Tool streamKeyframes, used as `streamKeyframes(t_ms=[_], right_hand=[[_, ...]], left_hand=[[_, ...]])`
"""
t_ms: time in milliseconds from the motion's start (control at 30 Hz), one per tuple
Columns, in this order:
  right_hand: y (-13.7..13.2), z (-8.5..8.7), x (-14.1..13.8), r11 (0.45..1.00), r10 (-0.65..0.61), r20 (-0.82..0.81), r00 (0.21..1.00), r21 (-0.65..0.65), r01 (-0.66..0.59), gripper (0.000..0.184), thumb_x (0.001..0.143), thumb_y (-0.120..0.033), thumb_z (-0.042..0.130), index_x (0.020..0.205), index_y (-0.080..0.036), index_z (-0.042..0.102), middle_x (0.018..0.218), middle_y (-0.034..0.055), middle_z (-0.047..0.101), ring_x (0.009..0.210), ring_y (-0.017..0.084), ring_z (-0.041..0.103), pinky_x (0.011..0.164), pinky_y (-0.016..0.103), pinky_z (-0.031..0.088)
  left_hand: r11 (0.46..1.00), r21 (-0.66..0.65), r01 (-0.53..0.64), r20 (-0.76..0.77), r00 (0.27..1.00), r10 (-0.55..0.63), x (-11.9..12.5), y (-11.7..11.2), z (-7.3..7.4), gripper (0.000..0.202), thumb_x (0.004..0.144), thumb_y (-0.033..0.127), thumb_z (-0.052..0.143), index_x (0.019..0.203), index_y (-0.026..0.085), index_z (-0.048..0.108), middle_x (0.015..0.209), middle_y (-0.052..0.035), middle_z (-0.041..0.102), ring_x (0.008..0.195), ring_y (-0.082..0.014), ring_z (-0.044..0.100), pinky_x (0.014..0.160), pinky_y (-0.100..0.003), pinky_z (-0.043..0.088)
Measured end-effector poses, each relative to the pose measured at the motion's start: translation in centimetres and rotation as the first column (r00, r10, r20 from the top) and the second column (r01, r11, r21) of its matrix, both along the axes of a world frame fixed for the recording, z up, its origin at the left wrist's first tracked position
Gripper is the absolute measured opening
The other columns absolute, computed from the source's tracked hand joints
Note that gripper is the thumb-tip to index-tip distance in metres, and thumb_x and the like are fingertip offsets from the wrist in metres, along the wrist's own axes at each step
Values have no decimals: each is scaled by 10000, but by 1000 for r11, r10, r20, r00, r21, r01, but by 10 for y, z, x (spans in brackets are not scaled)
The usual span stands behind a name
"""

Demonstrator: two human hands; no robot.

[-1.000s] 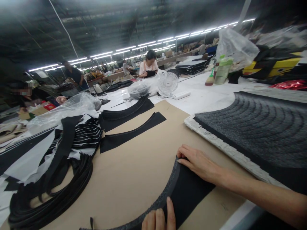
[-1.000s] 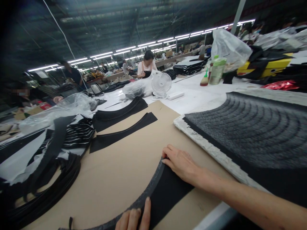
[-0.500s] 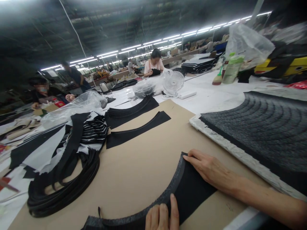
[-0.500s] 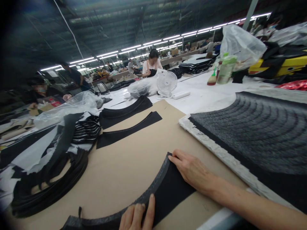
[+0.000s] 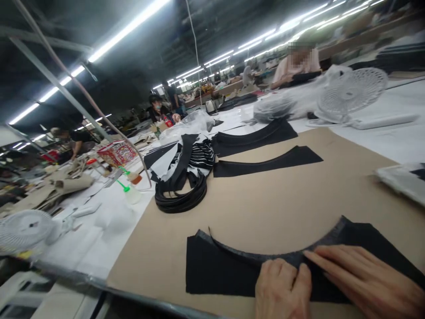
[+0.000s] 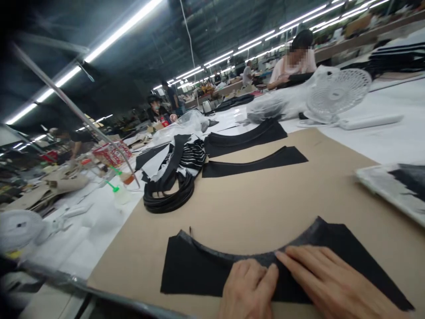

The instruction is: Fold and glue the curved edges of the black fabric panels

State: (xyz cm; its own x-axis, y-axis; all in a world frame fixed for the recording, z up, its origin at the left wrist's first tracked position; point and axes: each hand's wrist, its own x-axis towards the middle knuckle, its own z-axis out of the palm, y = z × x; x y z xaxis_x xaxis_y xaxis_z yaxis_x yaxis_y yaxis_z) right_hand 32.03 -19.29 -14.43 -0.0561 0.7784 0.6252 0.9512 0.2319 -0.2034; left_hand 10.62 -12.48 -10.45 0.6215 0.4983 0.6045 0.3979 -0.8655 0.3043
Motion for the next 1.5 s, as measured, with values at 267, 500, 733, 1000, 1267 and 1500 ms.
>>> streamKeyframes(t_ms=[267,500,733,1000,1267,1500], right_hand=[[2,26,-25,996,74,124,990,-65,-66,415,903,-187,529,1296,-306,590,1119,77,653,994,244,628,863,390,491],[37,66,-106,927,307,42,951,-239,-289,506,795,20,397,1203,-192,611,1038,70,656,900,185,635,818,314,545],[42,61,-112,943,266,25,964,-215,-255,520,747,59,386,1156,-163,618,973,64,650,829,186,625,776,321,548],[45,49,-109,949,265,52,963,-189,-251,519,749,56,410,1182,-152,604,992,69,643,847,191,605,790,327,521],[44,57,-110,941,286,-2,958,-188,-281,436,805,7,400,1185,-122,571,956,70,636,811,195,589,763,340,482],[44,58,-126,962,146,-121,982,-216,-169,172,810,-201,668,941,-200,556,821,10,602,732,234,566,756,410,404]], left_hand=[[927,-337,-166,-147,981,123,-95,70,46,329,899,65,474,1124,246,632,1104,-54,620,1061,-216,535,955,-421,425],[915,-357,-189,-378,925,43,-105,100,59,167,824,98,642,900,246,653,1058,-18,622,1091,-228,527,955,-457,331],[915,-352,-195,-449,893,18,-98,104,58,90,840,185,663,792,229,600,888,30,640,967,-205,537,919,-460,268],[878,-382,-288,-589,808,10,-93,110,73,106,854,251,635,751,226,620,870,19,647,966,-211,538,949,-476,246],[761,-573,-302,-561,822,-97,-80,106,104,47,809,205,597,798,229,636,705,32,598,774,-175,527,798,-355,330],[75,-997,-5,-20,981,-192,-45,101,120,252,746,394,666,802,169,568,587,54,539,515,-70,456,526,-201,327]])
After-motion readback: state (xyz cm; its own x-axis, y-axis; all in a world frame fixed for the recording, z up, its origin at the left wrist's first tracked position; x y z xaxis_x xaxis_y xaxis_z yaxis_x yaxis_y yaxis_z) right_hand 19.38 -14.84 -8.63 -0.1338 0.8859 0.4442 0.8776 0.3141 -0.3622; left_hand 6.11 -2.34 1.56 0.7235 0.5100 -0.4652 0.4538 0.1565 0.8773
